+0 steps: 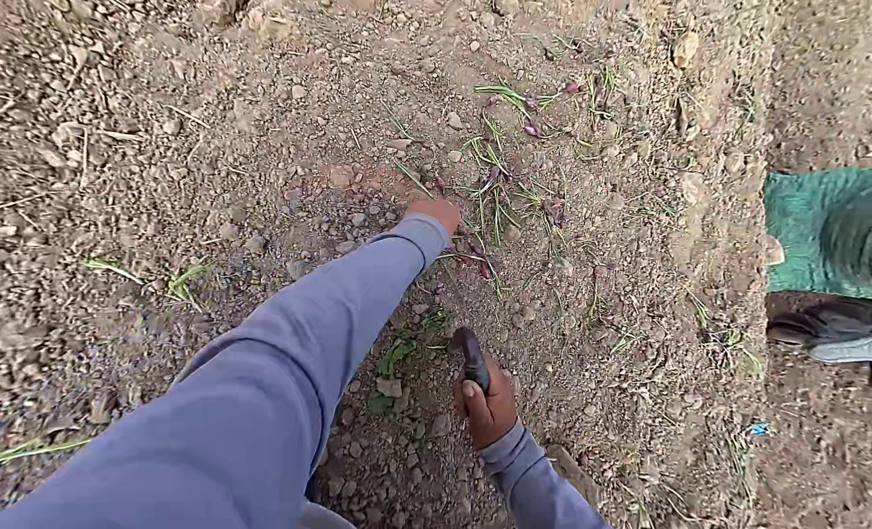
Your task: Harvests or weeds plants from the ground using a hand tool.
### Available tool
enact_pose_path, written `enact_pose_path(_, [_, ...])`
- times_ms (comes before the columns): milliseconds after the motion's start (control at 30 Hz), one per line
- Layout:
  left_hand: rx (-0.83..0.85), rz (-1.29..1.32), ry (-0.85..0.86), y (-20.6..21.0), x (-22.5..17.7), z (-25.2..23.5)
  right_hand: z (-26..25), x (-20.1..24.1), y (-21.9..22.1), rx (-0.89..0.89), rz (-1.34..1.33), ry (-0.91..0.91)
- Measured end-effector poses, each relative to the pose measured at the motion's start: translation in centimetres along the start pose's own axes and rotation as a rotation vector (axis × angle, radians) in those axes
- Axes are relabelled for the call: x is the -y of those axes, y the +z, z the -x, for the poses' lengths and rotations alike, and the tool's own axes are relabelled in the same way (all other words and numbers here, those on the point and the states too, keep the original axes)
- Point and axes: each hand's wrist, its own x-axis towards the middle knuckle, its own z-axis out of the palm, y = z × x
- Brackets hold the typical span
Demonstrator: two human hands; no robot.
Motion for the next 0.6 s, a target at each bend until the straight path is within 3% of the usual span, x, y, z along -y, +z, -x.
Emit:
enact_pose_path(67, [0.059,-0.067,-0.077,0.4,-1.0,0.2,-0.1,0.2,-0.3,0.025,0.011,0.022])
enact_pose_path(133, [-0.004,-0.055,-0.12,0.4,0.7,1.1,-0.1,0.2,-0.7,0.037,0.011,0.03])
enact_pose_path(300, [-0.198,0.189,-0.18,0.2,12.9,6.1,0.2,-0.3,-0.3,-0.017,-0.005,0.003])
enact_pose_path(400, [-0.336,0.442,-0.324,-0.2,17.8,10.2,0.3,0.3,0.0,-0.041,0.086,0.032])
enact_pose_path(500, [-0.42,0.633,-0.396,-0.1,20.9,12.6,-1.2,5.1,-0.6,0.053,0.211,0.012])
enact_pose_path(533, [-0.421,0.668,-0.396,0.4,21.8,13.3,-1.9,8.2,-0.9,0.096,0.164,-0.016])
enact_pose_path(600, [-0.369,0.75,-0.394,2.3,23.4,14.8,-3.5,13.7,-1.2,0.177,-0.18,-0.134])
